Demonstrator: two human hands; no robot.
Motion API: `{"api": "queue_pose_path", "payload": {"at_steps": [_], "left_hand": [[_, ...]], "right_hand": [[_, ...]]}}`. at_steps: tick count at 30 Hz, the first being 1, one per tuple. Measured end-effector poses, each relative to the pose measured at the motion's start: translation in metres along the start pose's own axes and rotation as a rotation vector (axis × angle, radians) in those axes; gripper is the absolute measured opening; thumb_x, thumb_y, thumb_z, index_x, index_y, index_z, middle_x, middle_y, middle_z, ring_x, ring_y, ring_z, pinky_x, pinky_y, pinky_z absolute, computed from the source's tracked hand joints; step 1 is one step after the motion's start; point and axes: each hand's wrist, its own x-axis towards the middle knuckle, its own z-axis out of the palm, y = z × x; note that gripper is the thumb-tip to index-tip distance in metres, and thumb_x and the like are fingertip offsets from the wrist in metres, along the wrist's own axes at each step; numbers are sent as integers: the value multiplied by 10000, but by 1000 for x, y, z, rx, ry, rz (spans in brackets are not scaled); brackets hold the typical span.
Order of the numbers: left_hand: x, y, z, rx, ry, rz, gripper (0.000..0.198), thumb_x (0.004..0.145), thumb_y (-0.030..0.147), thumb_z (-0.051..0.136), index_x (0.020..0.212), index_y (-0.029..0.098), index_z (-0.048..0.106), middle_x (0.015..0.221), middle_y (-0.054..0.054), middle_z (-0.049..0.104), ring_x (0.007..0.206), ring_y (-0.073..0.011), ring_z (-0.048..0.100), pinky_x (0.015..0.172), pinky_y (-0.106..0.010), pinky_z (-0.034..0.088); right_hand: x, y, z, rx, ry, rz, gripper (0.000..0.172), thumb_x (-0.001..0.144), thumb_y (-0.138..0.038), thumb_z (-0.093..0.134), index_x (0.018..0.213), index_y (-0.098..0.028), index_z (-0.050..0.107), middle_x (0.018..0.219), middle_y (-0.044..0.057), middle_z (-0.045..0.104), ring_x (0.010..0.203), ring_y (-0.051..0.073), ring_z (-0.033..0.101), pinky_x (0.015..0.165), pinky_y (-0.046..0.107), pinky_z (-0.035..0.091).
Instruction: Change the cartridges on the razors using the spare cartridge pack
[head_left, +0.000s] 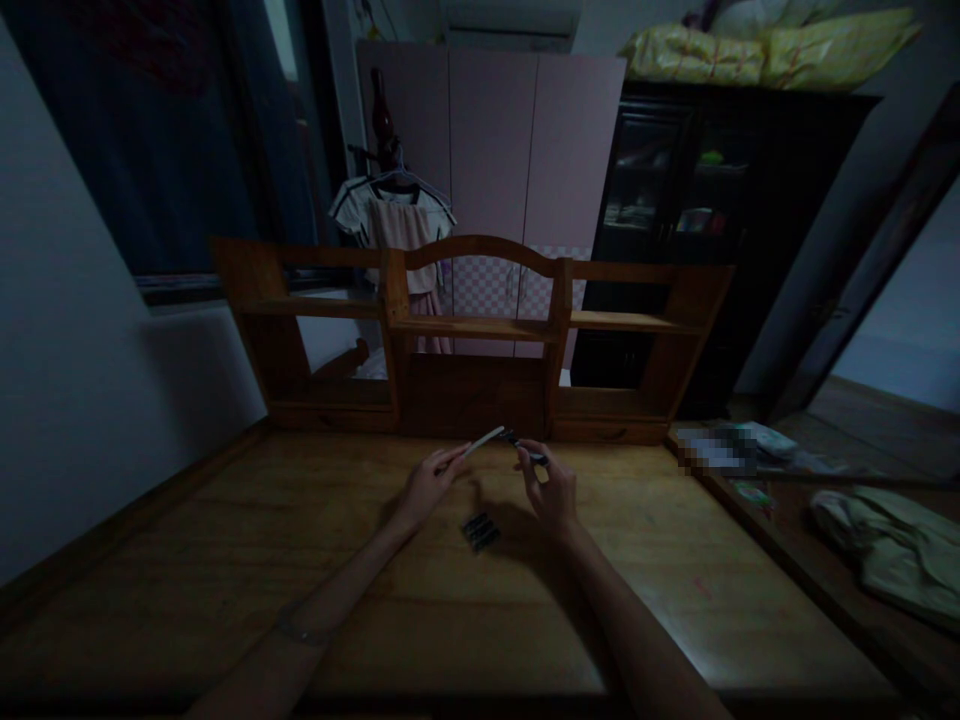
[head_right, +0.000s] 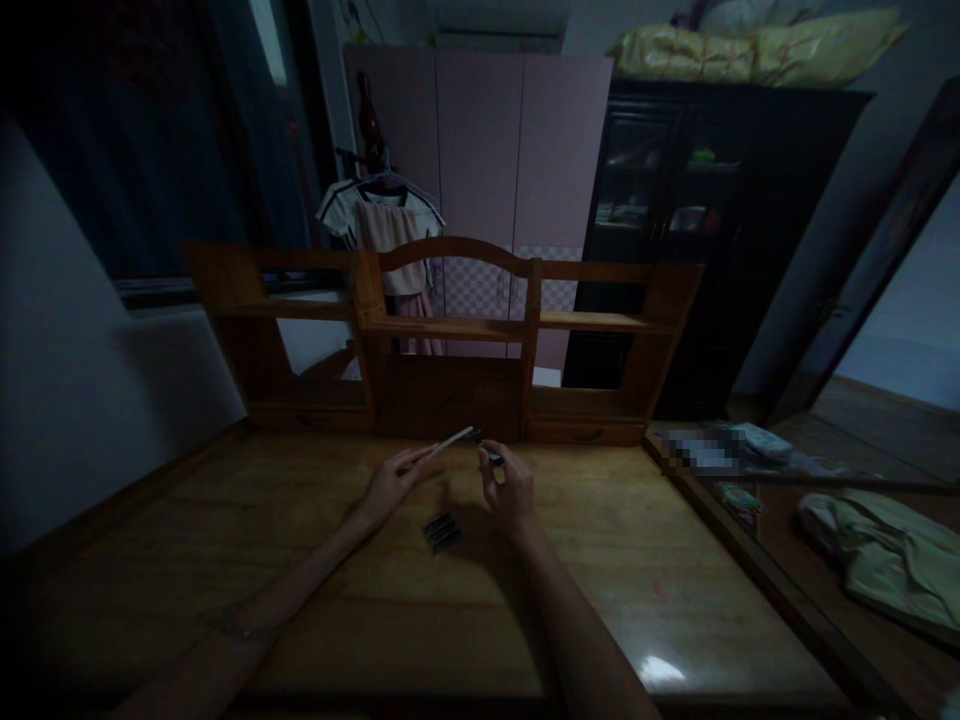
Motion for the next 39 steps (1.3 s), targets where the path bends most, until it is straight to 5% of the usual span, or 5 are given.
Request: {"api": "queue_pose_path", "payload": {"at_steps": [17,25,32,39], "left_hand": [[1,-4,-4,10,76,16,354,861,371,479,1161,228,601,1138,-52,635,1022,-189,587,881,-311,464],[-1,-10,4,46,-22,-50,326,839,387,509,1081,220,653,1043,-60,674,957,-194,616,878,-328,467],[1,2,-3,-59,26,-4,368,860,372,477,1177,225,589,1198,-49,608,1084,-195,561,918,-331,451],[2,1,-1,-39,18,-11,344,852,370,489,1135,223,618,1151,-49,636,1052,-196,580,902,-325,457]], "right_hand": [[0,-3,0,24,-8,22,241,908,-323,451,1050,-204,605,888,65,688,810,189,653,752,290,487],[1,-4,-1,68,-21,44,238,905,-309,459,1075,-210,593,966,68,670,856,190,641,783,294,480],[3,-6,-2,128,-36,17,264,874,-274,493,1106,-223,608,1011,82,646,917,204,606,814,328,475],[9,2,-2,560,19,314,286,855,-334,530,1090,-198,623,1019,80,664,930,229,630,810,390,510]]}}
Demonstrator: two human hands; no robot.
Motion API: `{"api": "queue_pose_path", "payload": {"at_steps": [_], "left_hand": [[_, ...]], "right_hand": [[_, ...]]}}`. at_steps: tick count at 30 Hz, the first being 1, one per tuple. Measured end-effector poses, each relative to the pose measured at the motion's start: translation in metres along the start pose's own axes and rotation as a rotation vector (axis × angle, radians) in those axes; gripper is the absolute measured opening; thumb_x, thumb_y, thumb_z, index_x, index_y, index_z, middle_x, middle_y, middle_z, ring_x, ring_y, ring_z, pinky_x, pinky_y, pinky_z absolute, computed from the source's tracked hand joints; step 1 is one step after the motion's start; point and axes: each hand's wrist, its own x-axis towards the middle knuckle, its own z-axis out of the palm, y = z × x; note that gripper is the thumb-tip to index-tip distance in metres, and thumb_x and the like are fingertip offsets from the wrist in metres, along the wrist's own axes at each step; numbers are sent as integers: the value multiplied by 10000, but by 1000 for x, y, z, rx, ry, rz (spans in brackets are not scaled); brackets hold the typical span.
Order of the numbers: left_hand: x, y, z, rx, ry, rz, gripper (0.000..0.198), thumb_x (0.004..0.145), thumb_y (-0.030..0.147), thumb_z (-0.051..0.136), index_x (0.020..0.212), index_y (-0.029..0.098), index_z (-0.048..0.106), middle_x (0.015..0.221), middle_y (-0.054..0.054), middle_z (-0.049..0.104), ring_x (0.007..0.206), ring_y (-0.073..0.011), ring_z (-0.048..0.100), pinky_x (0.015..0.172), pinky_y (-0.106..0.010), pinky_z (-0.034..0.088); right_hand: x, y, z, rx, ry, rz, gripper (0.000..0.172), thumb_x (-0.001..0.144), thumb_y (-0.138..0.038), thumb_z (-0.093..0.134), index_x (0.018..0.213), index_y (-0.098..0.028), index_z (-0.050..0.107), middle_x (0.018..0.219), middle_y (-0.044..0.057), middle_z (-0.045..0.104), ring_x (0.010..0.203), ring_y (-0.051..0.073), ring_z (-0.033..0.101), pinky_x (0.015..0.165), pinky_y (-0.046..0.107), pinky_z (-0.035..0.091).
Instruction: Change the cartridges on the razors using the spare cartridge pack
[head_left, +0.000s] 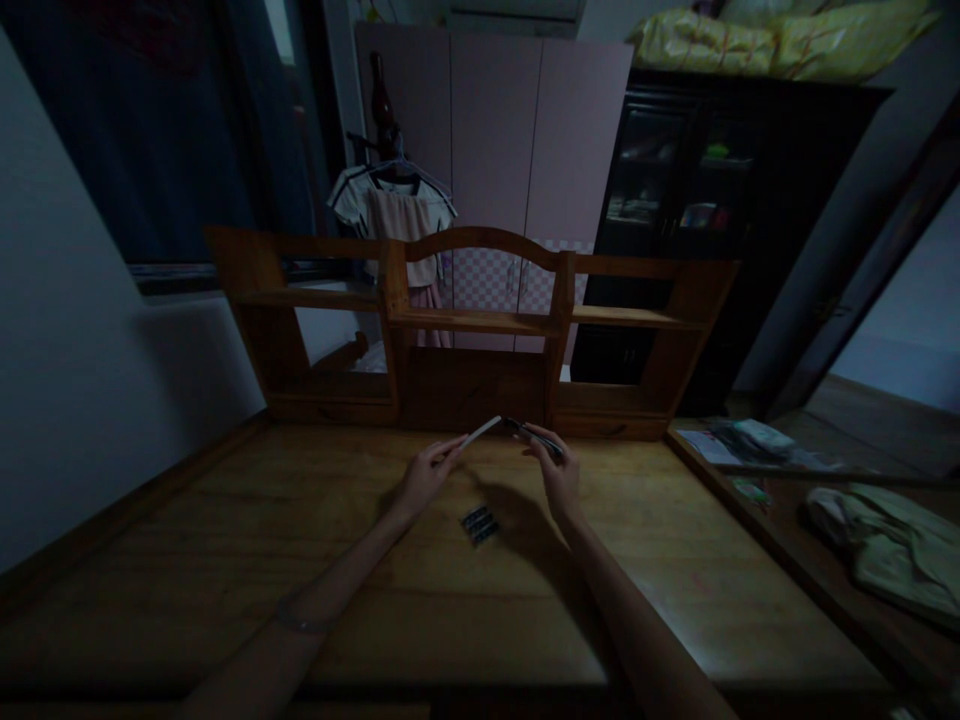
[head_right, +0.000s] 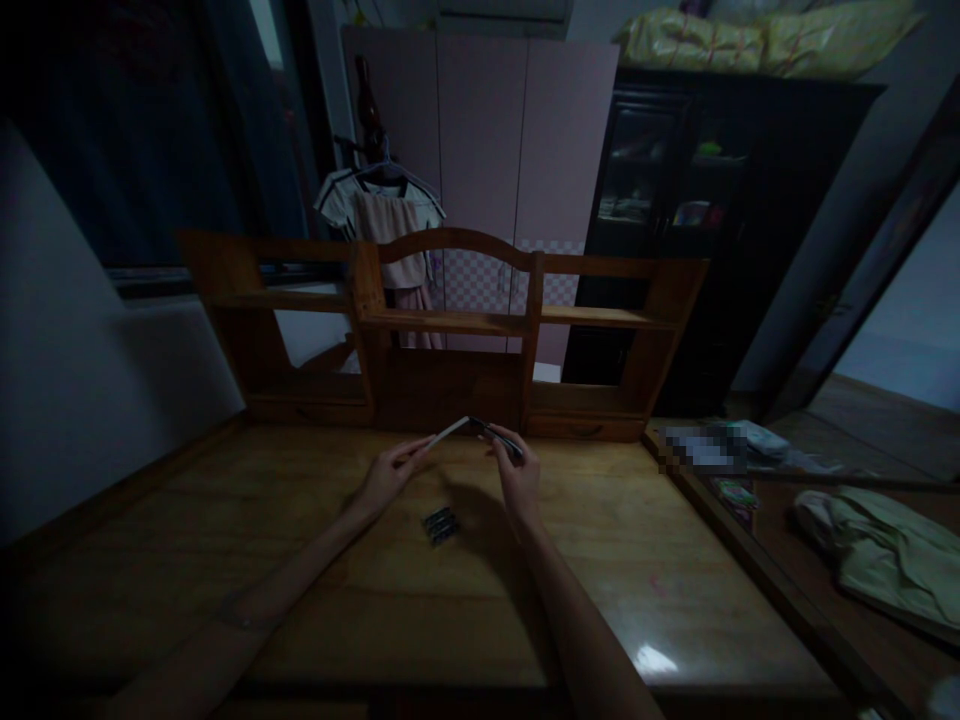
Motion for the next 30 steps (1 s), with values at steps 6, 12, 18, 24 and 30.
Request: {"api": "queue_pose_path", "payload": {"at_steps": [6,12,18,24,30], "left_hand": [[-1,6,-3,2,61,27,366,857,369,484,1172,219,595,1139,-54,637,1024,-187,585,888,-305,460],[-3,11,-1,-31,1,21,373,858,372,487,1185,224,588,1133,-55,635,986,-182,596,879,-308,467],[-3,12,0,-54,-12,15,376,857,382,476,1172,216,597,1161,-58,621,1028,-195,573,887,-319,460],[-3,15,-2,-51,24,11,395,859,385,475,1201,215,576,1054,-52,659,863,-167,593,787,-281,481],[-4,18,-1,-80,-8,-2,391,858,391,470,1189,221,588,1140,-51,631,756,-143,571,700,-253,482]], "right_hand": [[9,16,-1,398,32,216,272,763,-330,661,976,-161,666,996,94,676,987,236,622,920,400,472],[7,27,-2,461,-80,315,285,749,-311,676,1006,-188,653,1049,91,661,1016,235,607,893,398,472],[7,32,-10,263,-103,318,375,772,-377,629,1118,-232,611,1144,91,621,1012,232,599,778,359,500],[8,37,-14,153,-94,242,388,771,-374,619,1140,-253,609,1155,74,614,946,207,613,733,322,499],[8,43,-15,226,-79,302,398,749,-329,644,1141,-273,609,1155,49,611,952,195,605,751,320,497]]}}
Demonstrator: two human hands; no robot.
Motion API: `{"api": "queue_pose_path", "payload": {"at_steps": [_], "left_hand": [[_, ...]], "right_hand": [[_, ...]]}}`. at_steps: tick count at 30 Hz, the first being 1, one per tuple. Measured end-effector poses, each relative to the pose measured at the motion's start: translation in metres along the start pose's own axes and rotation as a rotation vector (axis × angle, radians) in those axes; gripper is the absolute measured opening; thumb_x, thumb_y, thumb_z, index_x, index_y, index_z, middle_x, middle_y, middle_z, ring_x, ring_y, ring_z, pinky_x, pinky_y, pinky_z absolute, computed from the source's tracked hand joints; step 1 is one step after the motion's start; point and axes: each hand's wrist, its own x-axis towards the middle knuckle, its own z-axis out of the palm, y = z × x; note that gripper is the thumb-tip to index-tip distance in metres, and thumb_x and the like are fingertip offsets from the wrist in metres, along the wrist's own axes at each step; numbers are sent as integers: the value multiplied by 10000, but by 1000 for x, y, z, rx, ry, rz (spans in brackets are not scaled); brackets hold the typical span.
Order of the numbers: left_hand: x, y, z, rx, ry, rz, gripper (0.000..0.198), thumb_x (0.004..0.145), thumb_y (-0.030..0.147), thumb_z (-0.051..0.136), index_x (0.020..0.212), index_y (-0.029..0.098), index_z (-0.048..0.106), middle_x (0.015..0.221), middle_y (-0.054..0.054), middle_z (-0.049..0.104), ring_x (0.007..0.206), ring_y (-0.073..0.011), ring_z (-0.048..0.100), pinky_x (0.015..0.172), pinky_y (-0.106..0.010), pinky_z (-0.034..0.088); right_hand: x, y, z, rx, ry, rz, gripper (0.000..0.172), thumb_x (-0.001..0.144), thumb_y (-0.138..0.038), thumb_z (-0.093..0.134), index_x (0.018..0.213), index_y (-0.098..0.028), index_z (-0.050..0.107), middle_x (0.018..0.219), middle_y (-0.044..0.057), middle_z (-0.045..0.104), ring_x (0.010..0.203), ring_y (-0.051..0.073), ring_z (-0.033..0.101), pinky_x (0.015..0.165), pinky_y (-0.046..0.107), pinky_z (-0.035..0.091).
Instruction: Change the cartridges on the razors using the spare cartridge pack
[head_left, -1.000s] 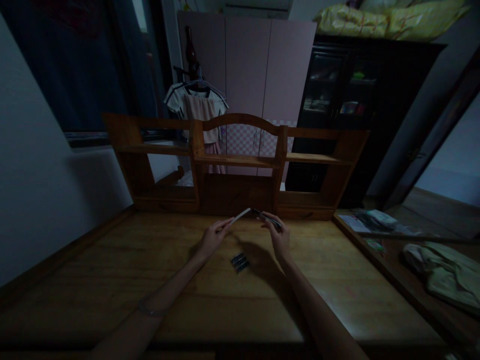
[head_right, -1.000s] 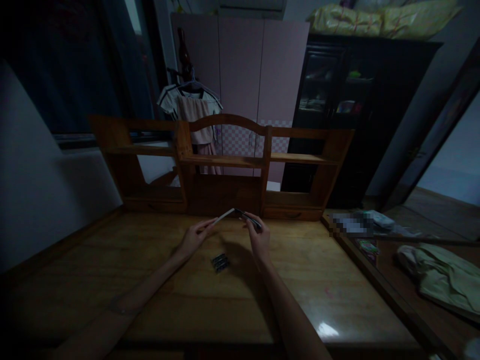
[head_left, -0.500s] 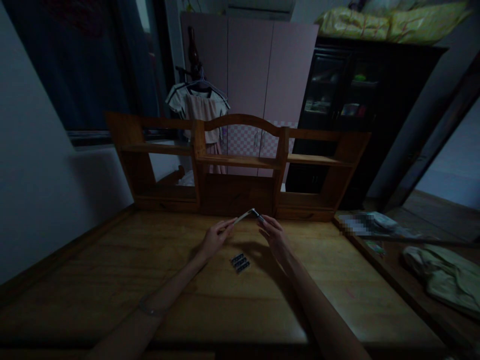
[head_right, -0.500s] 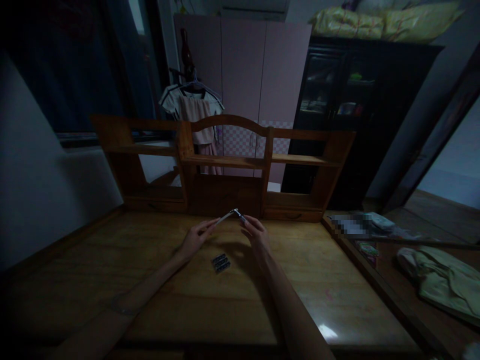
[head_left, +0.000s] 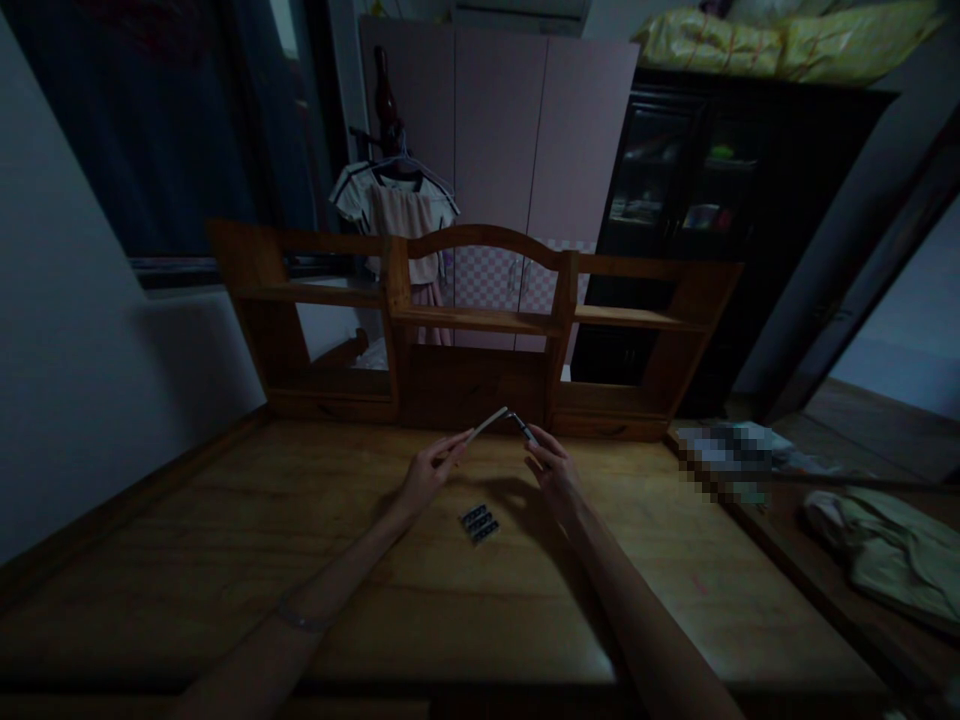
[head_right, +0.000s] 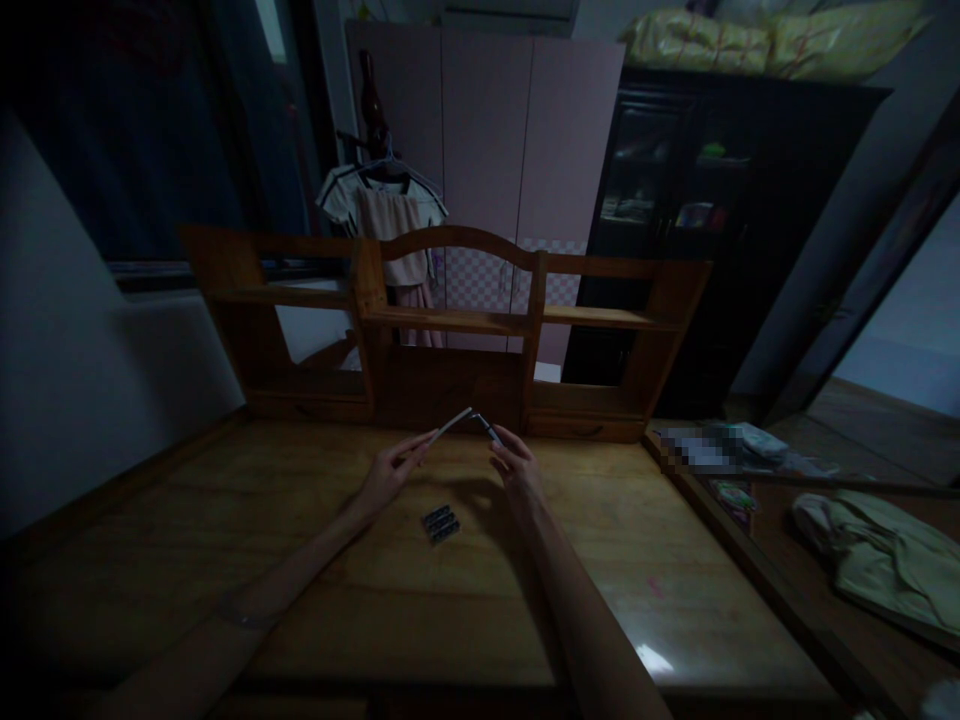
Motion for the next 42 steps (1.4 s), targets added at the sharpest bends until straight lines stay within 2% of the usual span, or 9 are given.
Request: {"api": "queue_pose_path", "payload": {"at_steps": [4,10,14,22,28,33,42], "left_hand": [[0,3,0,-17,-19,-18,396,850,393,479,1188,219,591,1104,-42,648,724,-132,561,691,-242,478],[0,4,-2,-67,-26,-87,449,826,425,507,1197,186,587,791,-27,663,621,-109,503,547,-190,401],[0,4,-3,-107,-59,-132,489,806,440,531,1197,151,586,703,-25,634,558,-93,454,503,-183,346],[0,2,1,-97,-72,-115,464,804,432,529,1179,168,601,814,-37,651,644,-112,482,582,-200,377],[0,-2,1,-70,-83,-128,477,816,438,518,1202,163,581,680,-5,596,576,-93,441,530,-186,346],[0,-4,1,-85,-63,-97,455,818,432,516,1191,181,591,925,-44,670,669,-112,508,630,-216,421],[0,-3,1,-69,-87,-74,423,837,400,505,1193,188,588,993,-50,680,732,-129,558,665,-217,440]], "right_hand": [[-2,-3,1,52,-27,42,397,752,-330,645,1142,-269,608,1162,47,604,965,185,594,770,308,489],[-9,-20,10,78,-106,109,400,759,-380,630,1136,-249,614,1166,65,604,834,169,607,705,293,484],[-12,-21,16,103,-178,166,409,723,-325,668,1120,-237,625,1161,73,605,777,164,592,679,286,454],[-5,-4,13,20,-113,61,406,650,-218,683,1050,-258,632,1029,35,651,793,172,572,662,276,401],[-4,-3,11,-30,-131,12,403,645,-230,665,1046,-240,633,1000,47,661,824,192,566,664,284,397],[-5,-5,12,-94,-108,-1,403,659,-251,654,1061,-247,640,1023,39,656,847,190,555,690,287,401],[-9,-14,15,-186,6,-32,359,757,-401,619,1046,-198,681,910,50,656,716,150,507,632,265,376]]}}
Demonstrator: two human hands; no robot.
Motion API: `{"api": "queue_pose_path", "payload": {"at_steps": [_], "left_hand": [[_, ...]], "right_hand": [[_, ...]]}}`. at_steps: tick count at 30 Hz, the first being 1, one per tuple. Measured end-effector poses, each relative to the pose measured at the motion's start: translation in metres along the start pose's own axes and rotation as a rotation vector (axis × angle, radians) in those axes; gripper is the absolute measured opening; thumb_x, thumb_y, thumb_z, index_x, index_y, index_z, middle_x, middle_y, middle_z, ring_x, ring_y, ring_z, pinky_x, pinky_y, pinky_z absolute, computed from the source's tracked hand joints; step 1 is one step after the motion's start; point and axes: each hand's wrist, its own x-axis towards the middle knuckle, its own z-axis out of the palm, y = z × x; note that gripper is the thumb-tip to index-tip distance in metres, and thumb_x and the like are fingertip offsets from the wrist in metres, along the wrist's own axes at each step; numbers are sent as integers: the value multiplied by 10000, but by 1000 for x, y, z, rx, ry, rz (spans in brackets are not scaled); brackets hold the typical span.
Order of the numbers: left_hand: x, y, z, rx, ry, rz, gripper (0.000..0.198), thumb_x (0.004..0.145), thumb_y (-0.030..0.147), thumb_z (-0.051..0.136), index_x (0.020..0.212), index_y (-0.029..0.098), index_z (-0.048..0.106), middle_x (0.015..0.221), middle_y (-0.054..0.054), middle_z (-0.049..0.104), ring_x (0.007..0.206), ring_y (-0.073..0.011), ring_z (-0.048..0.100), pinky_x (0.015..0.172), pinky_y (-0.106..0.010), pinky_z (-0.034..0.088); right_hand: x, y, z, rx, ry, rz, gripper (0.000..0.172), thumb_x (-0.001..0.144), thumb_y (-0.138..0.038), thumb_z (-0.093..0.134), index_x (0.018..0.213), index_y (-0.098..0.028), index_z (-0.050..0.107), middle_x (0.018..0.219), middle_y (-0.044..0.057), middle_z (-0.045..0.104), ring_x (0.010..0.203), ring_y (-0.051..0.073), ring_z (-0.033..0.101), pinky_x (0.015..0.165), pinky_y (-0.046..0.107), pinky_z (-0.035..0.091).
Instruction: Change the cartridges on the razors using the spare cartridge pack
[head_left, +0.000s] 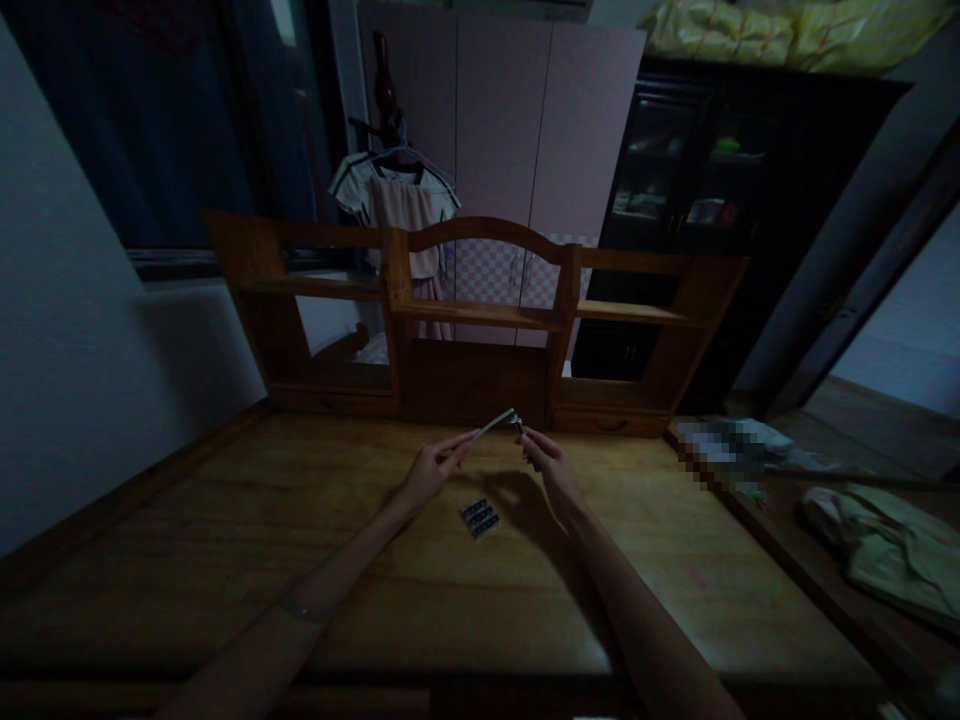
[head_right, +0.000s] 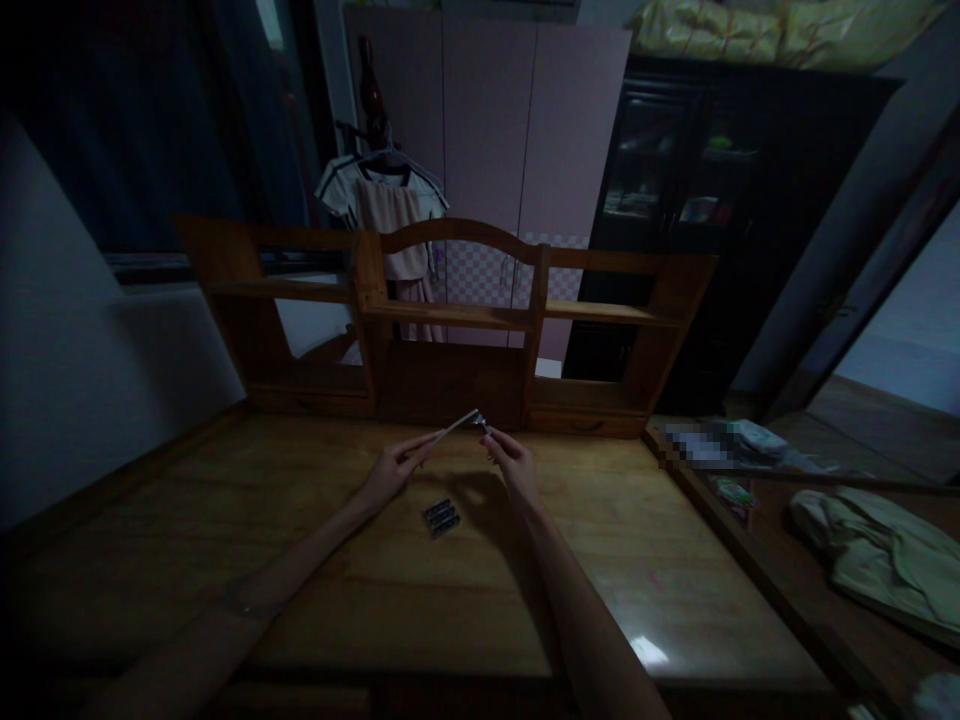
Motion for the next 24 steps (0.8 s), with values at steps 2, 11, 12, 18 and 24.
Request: {"api": "queue_pose_path", "payload": {"at_steps": [2,11,12,18,24], "left_hand": [[0,1,0,6,-9,-11,432,836,403,505,1196,178,586,945,-52,690,701,-130,558,629,-212,438],[-1,0,0,23,10,-4,396,837,400,508,1177,217,597,1119,-41,652,804,-147,589,737,-247,460],[-1,0,0,25,26,-10,404,838,403,504,1187,217,589,1121,-42,651,782,-144,588,724,-245,463],[-1,4,1,14,8,25,407,835,402,507,1176,201,600,1169,-52,627,838,-157,587,771,-255,464],[-1,2,2,7,7,-19,432,825,416,518,1180,183,598,985,-48,686,717,-129,560,687,-239,457]], "right_hand": [[1,0,-1,-15,33,-2,364,751,-416,626,1033,-196,689,888,47,655,705,147,501,625,264,377],[7,5,-9,-81,146,-46,429,741,-451,628,1081,-192,669,921,54,663,713,155,517,652,278,405],[7,6,-8,-89,136,-60,425,743,-452,626,1077,-192,671,940,58,664,738,163,527,665,283,411],[3,7,-2,-131,73,-104,380,759,-441,619,1050,-205,681,994,69,663,828,195,569,725,305,428],[1,1,-1,-151,63,-132,368,766,-446,613,1042,-212,681,1018,66,654,922,219,566,801,328,428]]}}
